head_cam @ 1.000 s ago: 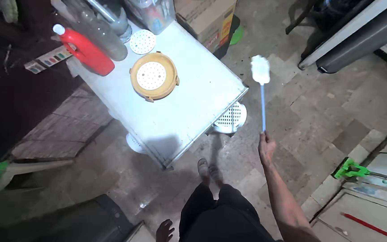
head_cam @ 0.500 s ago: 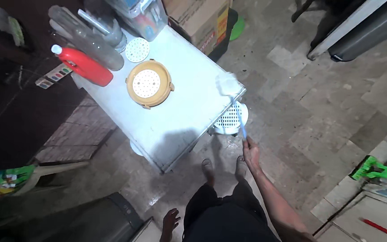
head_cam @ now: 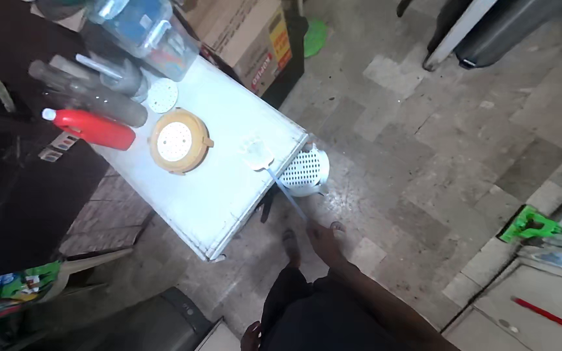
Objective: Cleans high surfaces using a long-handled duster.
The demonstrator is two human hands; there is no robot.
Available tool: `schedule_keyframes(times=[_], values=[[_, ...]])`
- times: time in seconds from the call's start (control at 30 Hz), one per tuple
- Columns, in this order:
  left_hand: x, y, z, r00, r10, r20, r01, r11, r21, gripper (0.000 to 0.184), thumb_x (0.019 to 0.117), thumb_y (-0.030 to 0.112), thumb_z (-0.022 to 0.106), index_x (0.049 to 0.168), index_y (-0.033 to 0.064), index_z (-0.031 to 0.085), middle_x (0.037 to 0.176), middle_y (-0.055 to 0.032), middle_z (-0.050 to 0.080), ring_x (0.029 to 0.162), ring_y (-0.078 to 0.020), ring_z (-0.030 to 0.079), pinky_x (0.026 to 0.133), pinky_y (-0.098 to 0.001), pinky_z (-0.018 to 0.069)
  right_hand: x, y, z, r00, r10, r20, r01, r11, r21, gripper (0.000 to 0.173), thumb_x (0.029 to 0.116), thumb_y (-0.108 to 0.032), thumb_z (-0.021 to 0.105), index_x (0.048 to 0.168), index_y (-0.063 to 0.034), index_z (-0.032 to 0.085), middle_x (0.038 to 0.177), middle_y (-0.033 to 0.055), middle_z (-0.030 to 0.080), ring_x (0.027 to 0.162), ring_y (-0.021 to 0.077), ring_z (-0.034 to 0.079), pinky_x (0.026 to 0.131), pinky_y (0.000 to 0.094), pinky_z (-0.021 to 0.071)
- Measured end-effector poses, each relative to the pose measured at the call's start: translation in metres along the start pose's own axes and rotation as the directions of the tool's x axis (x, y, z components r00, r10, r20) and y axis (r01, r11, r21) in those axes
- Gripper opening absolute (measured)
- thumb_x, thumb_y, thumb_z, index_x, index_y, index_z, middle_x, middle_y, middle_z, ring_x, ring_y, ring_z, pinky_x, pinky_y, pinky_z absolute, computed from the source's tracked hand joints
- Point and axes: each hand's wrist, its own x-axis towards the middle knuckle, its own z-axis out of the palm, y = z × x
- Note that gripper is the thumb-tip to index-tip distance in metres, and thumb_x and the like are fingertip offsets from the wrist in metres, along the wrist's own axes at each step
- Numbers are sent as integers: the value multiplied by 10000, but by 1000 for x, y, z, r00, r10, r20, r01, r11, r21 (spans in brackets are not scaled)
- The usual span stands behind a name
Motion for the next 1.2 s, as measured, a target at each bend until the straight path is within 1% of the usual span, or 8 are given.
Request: schedule_keyframes(times=[0.17,0.27,0.43,0.63,0.77,0.87,1.03,1.2], values=[[6,9,9,1000,22,-8,-23,990,-140,345,1043,142,587,1344,-25,587,1231,-245,655,954,-301,681,813,-482,568,4,10,-23,1000,-12,20,13,1000,-16,456,1062,-312,491,1456,-105,588,1089,136,745,954,273,712,909,476,562],[13,21,14,1000,24,12,-22,983,-182,374,1043,194,599,1369,12,572,1271,-225,654,1032,-315,684,851,-504,567,15,14,-40,997,-8,73,13,997,-71,461,1071,-366,470,1465,-156,586,1145,126,743,1026,290,712,948,501,548],[4,47,26,997,78,16,-75,983,-167,363,1046,172,586,1365,-1,570,1275,-221,655,1031,-300,690,838,-483,578,40,19,-61,983,36,178,-13,992,-126,454,1082,-383,454,1467,-178,582,1179,143,731,1102,322,692,992,527,520],[-6,57,39,995,96,1,-96,989,-112,339,1044,168,584,1340,4,588,1195,-202,677,928,-236,669,789,-442,556,55,6,-83,990,142,-4,-142,988,61,428,1074,-328,506,1468,-176,576,1080,149,742,997,309,711,937,508,550],[-6,76,46,992,121,19,-120,991,-55,338,1048,132,566,1339,-39,579,1253,-235,648,1026,-267,662,892,-467,551,56,27,-93,997,31,-65,-23,993,116,444,1071,-343,496,1446,-128,597,1095,143,744,989,284,715,940,491,553],[-10,98,53,992,123,29,-122,991,-45,349,1047,145,565,1349,-31,565,1266,-227,639,1009,-257,658,870,-458,551,53,46,-98,993,3,-114,17,985,174,440,1067,-330,511,1427,-99,614,1054,133,751,932,257,719,907,464,566],[-1,120,60,988,141,56,-141,990,8,365,1055,191,567,1366,-1,571,1273,-221,648,1054,-294,668,888,-504,554,39,60,-120,998,19,-54,-10,988,156,429,1057,-306,517,1419,-100,623,1009,141,747,886,266,711,873,464,567],[1,142,66,979,185,91,-189,981,49,331,1062,165,546,1339,-11,587,1222,-205,669,1015,-245,663,859,-457,554,31,73,-131,999,-20,-46,28,986,162,432,1064,-315,512,1421,-95,617,957,143,737,822,262,694,830,456,563]])
